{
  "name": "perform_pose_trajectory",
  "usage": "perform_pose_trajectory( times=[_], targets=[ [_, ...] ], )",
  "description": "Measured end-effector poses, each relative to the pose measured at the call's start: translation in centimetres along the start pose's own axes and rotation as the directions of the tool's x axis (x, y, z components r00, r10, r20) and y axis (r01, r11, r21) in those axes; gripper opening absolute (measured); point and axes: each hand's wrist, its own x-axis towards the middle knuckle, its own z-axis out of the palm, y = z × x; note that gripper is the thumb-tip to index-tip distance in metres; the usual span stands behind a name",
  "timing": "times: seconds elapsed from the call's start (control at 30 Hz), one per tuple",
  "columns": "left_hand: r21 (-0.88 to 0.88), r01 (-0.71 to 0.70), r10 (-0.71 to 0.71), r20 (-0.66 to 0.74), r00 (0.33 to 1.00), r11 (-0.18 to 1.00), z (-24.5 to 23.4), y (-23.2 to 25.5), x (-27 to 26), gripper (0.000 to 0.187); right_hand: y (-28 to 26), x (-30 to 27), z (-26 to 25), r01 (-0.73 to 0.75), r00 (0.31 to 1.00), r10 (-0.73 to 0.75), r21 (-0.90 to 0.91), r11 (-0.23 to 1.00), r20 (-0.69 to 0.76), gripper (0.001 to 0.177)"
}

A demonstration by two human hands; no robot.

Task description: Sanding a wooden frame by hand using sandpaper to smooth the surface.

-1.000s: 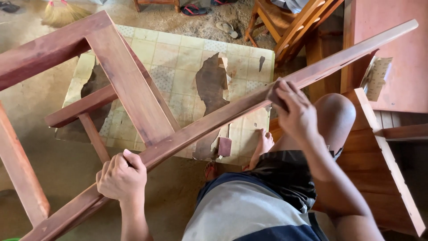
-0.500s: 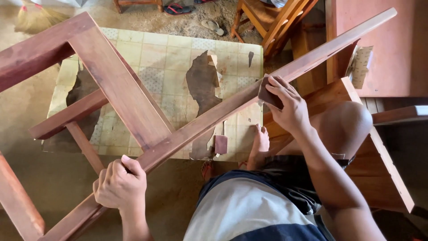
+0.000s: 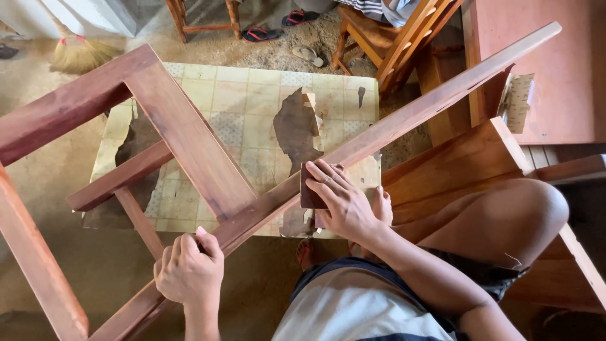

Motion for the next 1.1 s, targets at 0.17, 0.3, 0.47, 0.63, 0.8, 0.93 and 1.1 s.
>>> perform_pose_trajectory(
  times=[0.17, 0.3, 0.47, 0.63, 0.8, 0.93, 1.1],
  targets=[
    [-0.019, 0.003, -0.003, 0.016, 1.000, 1.000, 0.2, -0.1, -0.1, 0.052, -2.0, 0.0, 1.8, 0.064, 0.998, -0.064, 0.003, 0.998, 0.018, 0.052],
    [-0.023, 0.011, -0.011, 0.015, 1.000, 1.000, 0.3, -0.2, -0.1, 0.052, -2.5, 0.2, 2.3, 0.088, 0.996, -0.087, -0.030, 0.996, 0.022, 0.067],
    [-0.042, -0.008, 0.007, -0.007, 1.000, 0.999, -0.1, -0.2, 0.3, 0.051, -2.8, 0.2, 2.5, 0.083, 0.996, -0.083, 0.003, 0.997, -0.039, 0.057],
    [-0.059, -0.027, 0.026, -0.011, 1.000, 0.998, -0.4, -0.4, 0.3, 0.051, -2.6, -0.1, 3.2, 0.066, 0.997, -0.066, 0.009, 0.998, -0.032, 0.056],
    [-0.065, -0.047, 0.046, -0.025, 0.999, 0.997, -0.4, -0.6, 0.2, 0.049, -3.0, -0.4, 3.7, 0.013, 1.000, -0.013, -0.025, 1.000, -0.009, 0.081],
    [-0.069, -0.074, 0.072, -0.037, 0.997, 0.995, -0.4, -0.9, 0.2, 0.049, -3.4, -0.4, 3.8, 0.018, 0.999, -0.020, -0.052, 0.998, -0.033, 0.079],
    [-0.060, -0.057, 0.056, -0.013, 0.998, 0.997, -0.7, -0.7, 0.2, 0.047, -3.2, -0.7, 3.7, 0.002, 1.000, 0.000, -0.062, 0.998, 0.019, 0.087]
  ],
)
